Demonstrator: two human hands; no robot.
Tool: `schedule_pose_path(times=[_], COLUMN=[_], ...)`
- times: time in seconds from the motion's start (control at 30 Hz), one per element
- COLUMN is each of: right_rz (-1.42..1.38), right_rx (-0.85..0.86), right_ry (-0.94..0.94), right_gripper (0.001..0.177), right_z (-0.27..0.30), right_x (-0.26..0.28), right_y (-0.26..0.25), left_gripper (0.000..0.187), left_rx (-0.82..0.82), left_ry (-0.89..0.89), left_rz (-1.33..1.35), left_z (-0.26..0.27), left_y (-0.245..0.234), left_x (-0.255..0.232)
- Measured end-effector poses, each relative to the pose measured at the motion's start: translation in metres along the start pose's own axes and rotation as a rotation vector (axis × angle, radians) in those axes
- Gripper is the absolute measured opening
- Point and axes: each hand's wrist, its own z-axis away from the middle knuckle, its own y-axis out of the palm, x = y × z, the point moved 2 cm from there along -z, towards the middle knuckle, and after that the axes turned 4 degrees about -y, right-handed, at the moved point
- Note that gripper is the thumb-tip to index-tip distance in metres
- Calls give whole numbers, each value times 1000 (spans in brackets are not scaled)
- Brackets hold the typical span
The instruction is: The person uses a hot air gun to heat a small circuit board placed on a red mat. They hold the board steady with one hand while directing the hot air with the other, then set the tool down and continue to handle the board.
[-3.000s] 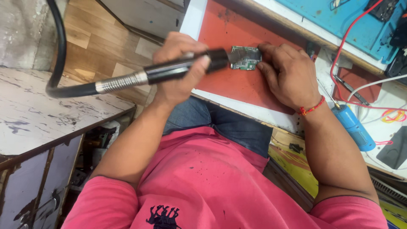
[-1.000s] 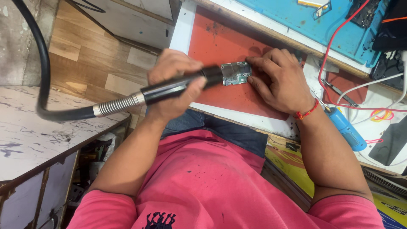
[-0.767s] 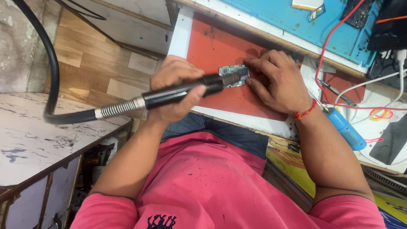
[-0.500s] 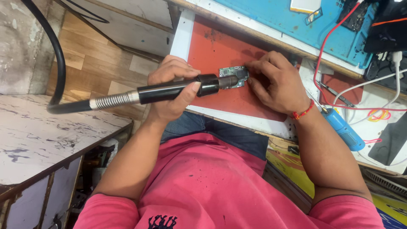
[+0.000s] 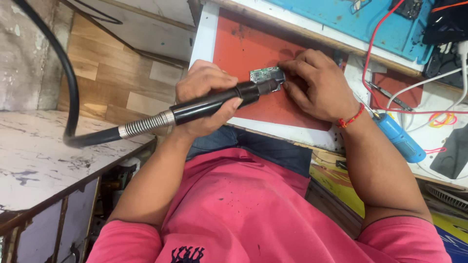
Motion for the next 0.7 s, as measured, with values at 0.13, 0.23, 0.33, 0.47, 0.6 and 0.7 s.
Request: schedule_pose_path(times=[0.13,0.23,0.33,0.47,0.6,0.7], right_rz=[26,25,44,40,80,114], right_rx=[-6,-7,-14,-23,-27,-33], right_ry=[-22,-25,-19,0,-16,-8], right_gripper=[35,36,36,36,34,32], right_z=[4,3,0,2,1,2], right_x=[2,0,2,2,3,5], right_y=[4,1,3,4,3,2], left_gripper=[24,27,23,24,24,24], left_rx=[-93,44,-69,3,-86,-53], left_ry=[-126,-17,-150,-64,-132,-104], left_rz=[55,64,-14,78,36,60], left_z=[5,2,4,5,5,6], left_y=[-3,0,-5,-1,-3,-3], left_x=[1,1,3,2,3,-1])
